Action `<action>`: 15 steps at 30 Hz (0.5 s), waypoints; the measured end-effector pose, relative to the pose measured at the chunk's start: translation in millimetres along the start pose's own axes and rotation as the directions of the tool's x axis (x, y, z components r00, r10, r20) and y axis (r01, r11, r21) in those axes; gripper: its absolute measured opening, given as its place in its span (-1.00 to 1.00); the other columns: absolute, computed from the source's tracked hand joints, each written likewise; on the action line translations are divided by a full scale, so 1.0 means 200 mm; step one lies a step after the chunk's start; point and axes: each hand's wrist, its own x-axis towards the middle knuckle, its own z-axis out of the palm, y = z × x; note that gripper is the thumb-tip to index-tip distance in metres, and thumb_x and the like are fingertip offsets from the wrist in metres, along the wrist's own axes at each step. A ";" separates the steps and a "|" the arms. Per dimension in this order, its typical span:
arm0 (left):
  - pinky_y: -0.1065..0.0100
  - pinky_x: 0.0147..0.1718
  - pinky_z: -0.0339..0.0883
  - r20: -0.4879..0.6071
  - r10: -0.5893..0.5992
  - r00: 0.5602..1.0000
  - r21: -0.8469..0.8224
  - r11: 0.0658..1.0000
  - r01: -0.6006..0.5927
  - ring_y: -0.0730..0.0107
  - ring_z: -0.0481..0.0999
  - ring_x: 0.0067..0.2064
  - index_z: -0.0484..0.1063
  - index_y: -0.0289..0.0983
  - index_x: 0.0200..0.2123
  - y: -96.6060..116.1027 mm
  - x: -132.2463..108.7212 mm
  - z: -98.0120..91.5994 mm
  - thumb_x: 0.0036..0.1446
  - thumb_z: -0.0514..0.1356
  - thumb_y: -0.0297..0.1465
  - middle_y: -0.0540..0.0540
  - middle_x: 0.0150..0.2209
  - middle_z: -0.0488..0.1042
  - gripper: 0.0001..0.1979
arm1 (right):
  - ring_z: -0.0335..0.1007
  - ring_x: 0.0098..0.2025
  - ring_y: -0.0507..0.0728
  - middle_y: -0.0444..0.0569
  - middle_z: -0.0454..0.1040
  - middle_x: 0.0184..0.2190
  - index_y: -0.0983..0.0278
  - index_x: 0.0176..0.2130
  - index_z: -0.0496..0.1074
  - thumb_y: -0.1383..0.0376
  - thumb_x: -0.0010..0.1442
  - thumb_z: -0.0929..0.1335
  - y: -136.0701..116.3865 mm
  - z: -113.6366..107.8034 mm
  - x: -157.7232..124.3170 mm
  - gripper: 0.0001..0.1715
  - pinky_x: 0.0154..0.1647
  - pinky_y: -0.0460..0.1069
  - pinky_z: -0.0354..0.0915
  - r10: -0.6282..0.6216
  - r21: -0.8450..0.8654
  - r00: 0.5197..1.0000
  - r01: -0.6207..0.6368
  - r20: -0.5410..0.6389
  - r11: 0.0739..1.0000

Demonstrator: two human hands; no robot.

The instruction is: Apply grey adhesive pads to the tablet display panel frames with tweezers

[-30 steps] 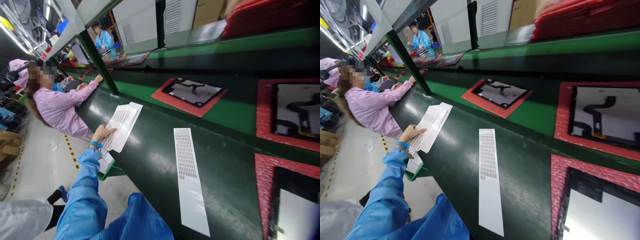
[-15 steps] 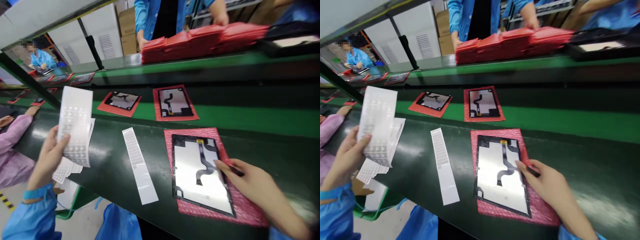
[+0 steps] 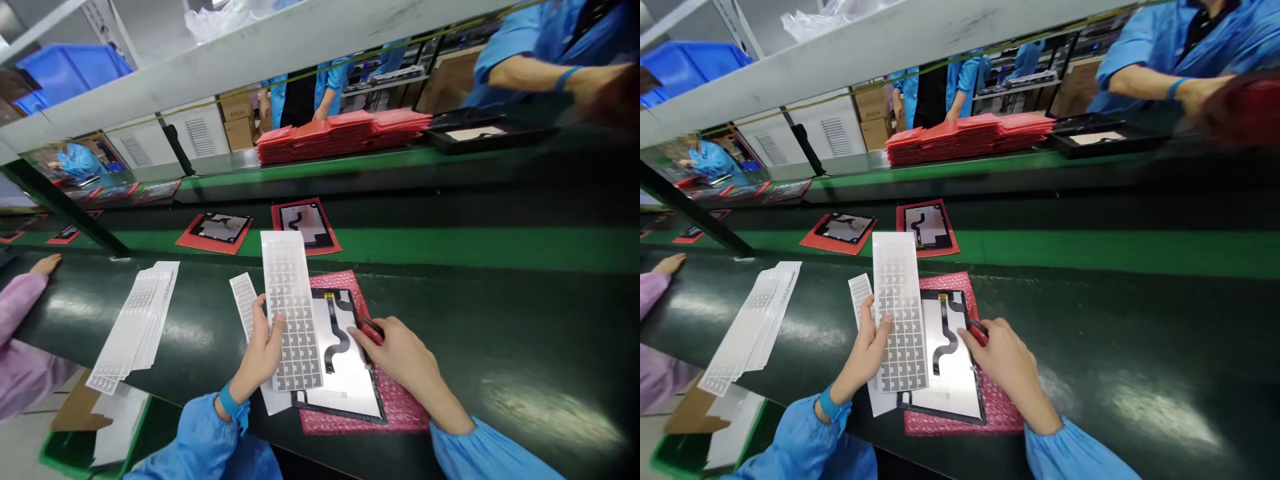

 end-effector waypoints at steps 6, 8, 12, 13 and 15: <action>0.02 0.43 0.00 0.068 -0.067 0.995 0.066 0.996 0.062 0.08 0.15 0.44 -0.32 -0.17 0.47 -0.13 -0.04 -0.06 0.39 0.10 -0.14 -0.29 0.44 0.09 -0.20 | 0.52 -0.25 0.37 0.18 0.50 -0.37 0.18 -0.40 0.42 -0.08 0.27 0.15 0.22 0.00 0.09 -0.49 -0.18 0.17 0.35 -0.143 0.152 0.990 0.144 -0.020 0.978; -0.02 0.43 0.00 0.149 -0.083 0.985 0.083 0.994 0.071 0.06 0.17 0.44 -0.46 -0.20 0.50 -0.13 -0.06 -0.02 0.40 0.10 -0.20 -0.31 0.43 0.12 -0.12 | 0.52 -0.29 0.40 0.23 0.52 -0.41 0.15 -0.46 0.40 -0.07 0.23 0.18 0.34 -0.07 0.11 -0.52 -0.22 0.19 0.35 -0.105 0.163 0.994 0.107 -0.022 0.981; -0.06 0.24 0.34 0.337 -0.156 0.928 0.058 0.988 0.145 0.05 0.50 0.21 -0.84 -0.22 0.41 -0.09 -0.14 -0.02 0.40 0.09 -0.25 -0.33 0.28 0.38 0.04 | 0.48 -0.40 0.45 0.28 0.49 -0.47 0.12 -0.51 0.35 -0.06 0.22 0.19 0.53 -0.24 0.11 -0.54 -0.31 0.26 0.31 0.076 0.028 0.997 -0.076 -0.011 0.997; -0.04 0.20 0.39 0.376 -0.157 0.913 0.070 0.988 0.141 0.07 0.53 0.17 -0.87 -0.19 0.39 -0.07 -0.17 -0.04 0.40 0.11 -0.23 -0.31 0.28 0.38 0.06 | 0.48 -0.37 0.47 0.28 0.48 -0.46 0.12 -0.49 0.35 -0.09 0.23 0.18 0.55 -0.28 0.10 -0.54 -0.28 0.28 0.31 0.102 -0.016 0.994 -0.103 -0.046 0.995; -0.04 0.22 0.38 0.375 -0.113 0.920 0.198 0.979 0.040 0.02 0.45 0.25 -0.72 -0.08 0.46 -0.03 -0.22 -0.12 0.35 0.18 -0.18 -0.27 0.37 0.26 0.07 | 0.47 -0.23 0.53 0.30 0.45 -0.38 0.14 -0.39 0.36 -0.14 0.27 0.15 0.54 -0.34 0.08 -0.49 -0.19 0.32 0.31 0.089 -0.055 0.987 -0.097 -0.136 0.994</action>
